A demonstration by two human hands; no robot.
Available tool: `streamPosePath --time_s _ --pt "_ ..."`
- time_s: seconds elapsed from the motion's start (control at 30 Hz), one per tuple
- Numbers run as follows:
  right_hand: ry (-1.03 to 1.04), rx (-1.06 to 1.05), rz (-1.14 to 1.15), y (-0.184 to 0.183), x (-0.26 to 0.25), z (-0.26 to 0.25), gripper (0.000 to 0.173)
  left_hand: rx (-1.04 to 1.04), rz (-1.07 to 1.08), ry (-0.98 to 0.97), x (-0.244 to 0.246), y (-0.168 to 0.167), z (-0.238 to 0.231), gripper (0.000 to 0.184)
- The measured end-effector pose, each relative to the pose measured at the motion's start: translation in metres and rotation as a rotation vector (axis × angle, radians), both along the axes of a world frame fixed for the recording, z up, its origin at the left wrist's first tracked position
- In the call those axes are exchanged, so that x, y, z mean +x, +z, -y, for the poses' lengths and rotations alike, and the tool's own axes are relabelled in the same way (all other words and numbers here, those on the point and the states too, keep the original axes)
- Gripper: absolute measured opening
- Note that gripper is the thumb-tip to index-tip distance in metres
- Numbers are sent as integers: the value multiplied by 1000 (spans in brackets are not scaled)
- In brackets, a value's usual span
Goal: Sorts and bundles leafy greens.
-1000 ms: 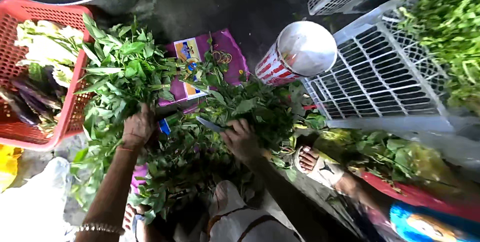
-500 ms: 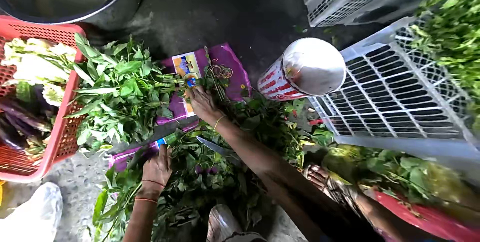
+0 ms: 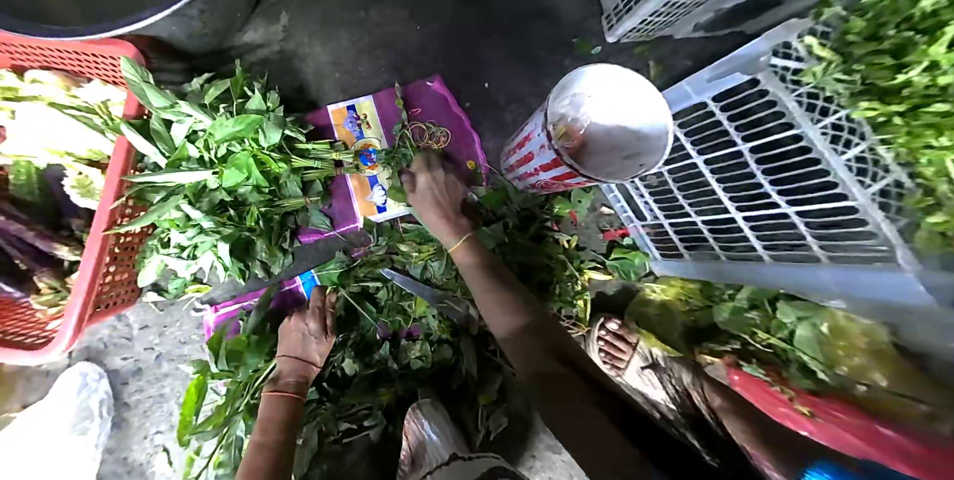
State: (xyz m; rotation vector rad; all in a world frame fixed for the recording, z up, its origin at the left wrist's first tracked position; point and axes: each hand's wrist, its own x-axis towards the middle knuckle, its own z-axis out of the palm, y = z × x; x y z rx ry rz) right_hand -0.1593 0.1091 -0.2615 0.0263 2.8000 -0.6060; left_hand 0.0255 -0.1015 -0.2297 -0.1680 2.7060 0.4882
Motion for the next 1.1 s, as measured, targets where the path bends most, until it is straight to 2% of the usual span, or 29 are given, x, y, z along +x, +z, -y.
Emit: streamPosePath --time_s 0.07,0.13,0.2,0.3,0.37,0.43,0.5,0.57,0.63,0.67,0.73,0.77,0.87,0.97,1.1 --pt "-134 137 115 -22 -11 -12 49 -3 28 2 0 0 -1 42" --pt "-166 131 131 -36 -10 -19 42 2 60 -2 -1 -1 -2 42" --pt "-186 17 86 -35 -7 -27 34 8 49 -1 1 -3 -3 43" --pt "-187 -184 -157 -20 7 -36 26 21 26 3 1 -5 -2 43" --pt "-146 -299 -338 -6 31 -38 22 32 -6 3 2 -7 -1 44" --pt "-80 -422 -400 3 51 -35 20 30 -24 1 2 -9 0 44" --pt "-16 -555 -298 0 60 -32 18 28 3 -1 1 -8 0 44" --pt "54 -686 18 -9 63 -30 19 29 71 2 0 -5 -1 45" --pt "195 -621 261 -17 59 -32 30 27 157 6 -2 -2 -2 46" --pt "288 -536 256 -20 57 -33 37 25 173 1 -3 -1 -1 47" --pt "328 -422 108 -17 45 -37 33 25 161 -8 -2 -2 -1 47" --pt "263 -405 48 -11 34 -39 29 22 154 -5 -2 -2 0 47" --pt "-87 -299 -6 -11 -19 -53 33 66 123 102 -5 -1 6 47" --pt "-393 -193 -56 -33 -63 -66 32 287 48 324 -16 5 22 48" --pt "-416 -64 27 -52 -84 -63 31 480 171 335 -34 22 40 50"
